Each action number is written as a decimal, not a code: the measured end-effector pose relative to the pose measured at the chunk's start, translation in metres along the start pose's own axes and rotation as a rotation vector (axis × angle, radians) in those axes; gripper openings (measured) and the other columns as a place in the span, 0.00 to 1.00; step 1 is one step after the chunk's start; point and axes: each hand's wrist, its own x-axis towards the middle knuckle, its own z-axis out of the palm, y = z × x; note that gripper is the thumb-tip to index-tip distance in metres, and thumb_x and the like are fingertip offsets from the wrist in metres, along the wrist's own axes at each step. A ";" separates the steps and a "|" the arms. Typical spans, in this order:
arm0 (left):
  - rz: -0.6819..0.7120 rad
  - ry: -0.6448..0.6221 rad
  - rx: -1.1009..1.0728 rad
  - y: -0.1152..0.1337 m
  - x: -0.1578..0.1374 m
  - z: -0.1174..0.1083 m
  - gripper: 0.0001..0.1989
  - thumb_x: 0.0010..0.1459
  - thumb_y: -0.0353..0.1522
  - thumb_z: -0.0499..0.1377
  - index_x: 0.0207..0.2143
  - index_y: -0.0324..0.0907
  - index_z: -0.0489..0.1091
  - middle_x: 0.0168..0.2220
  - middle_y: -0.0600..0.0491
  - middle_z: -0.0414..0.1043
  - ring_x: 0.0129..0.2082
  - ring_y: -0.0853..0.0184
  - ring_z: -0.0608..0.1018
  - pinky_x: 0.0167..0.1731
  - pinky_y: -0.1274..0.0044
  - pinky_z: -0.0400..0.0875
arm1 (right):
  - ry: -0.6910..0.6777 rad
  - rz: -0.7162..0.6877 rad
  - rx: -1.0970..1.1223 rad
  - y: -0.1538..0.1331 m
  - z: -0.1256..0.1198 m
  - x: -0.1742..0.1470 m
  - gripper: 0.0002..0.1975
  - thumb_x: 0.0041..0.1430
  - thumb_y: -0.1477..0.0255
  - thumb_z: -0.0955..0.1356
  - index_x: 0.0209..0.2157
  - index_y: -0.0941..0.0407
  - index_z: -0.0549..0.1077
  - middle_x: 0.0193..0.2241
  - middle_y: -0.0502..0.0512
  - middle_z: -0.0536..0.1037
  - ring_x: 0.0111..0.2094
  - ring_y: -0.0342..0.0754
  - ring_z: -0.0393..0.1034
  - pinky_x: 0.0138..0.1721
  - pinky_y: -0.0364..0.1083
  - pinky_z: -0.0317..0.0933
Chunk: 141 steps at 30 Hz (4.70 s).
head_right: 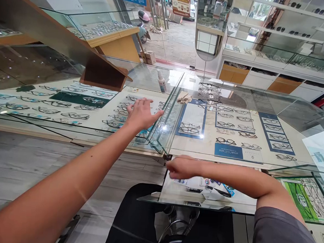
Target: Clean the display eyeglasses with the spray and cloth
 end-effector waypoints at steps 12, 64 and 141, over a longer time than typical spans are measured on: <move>0.023 -0.011 0.026 -0.002 0.001 -0.002 0.41 0.68 0.53 0.45 0.71 0.33 0.60 0.76 0.32 0.55 0.77 0.44 0.55 0.73 0.50 0.50 | 0.592 0.364 -0.529 0.111 -0.204 -0.077 0.09 0.69 0.64 0.72 0.41 0.52 0.86 0.53 0.58 0.83 0.59 0.65 0.66 0.57 0.64 0.61; 0.065 -0.069 0.203 -0.023 -0.010 0.011 0.47 0.69 0.55 0.42 0.77 0.30 0.50 0.79 0.34 0.43 0.80 0.44 0.48 0.76 0.53 0.46 | 0.638 0.441 -0.333 0.186 -0.035 0.028 0.19 0.76 0.73 0.60 0.46 0.57 0.83 0.51 0.64 0.83 0.61 0.58 0.67 0.64 0.56 0.58; 0.035 -0.034 0.093 -0.011 0.000 0.009 0.43 0.69 0.54 0.44 0.74 0.34 0.57 0.78 0.32 0.49 0.78 0.42 0.52 0.73 0.50 0.50 | 0.193 -0.035 -0.110 0.007 0.017 -0.030 0.12 0.65 0.75 0.69 0.26 0.52 0.71 0.25 0.49 0.78 0.27 0.46 0.68 0.30 0.45 0.55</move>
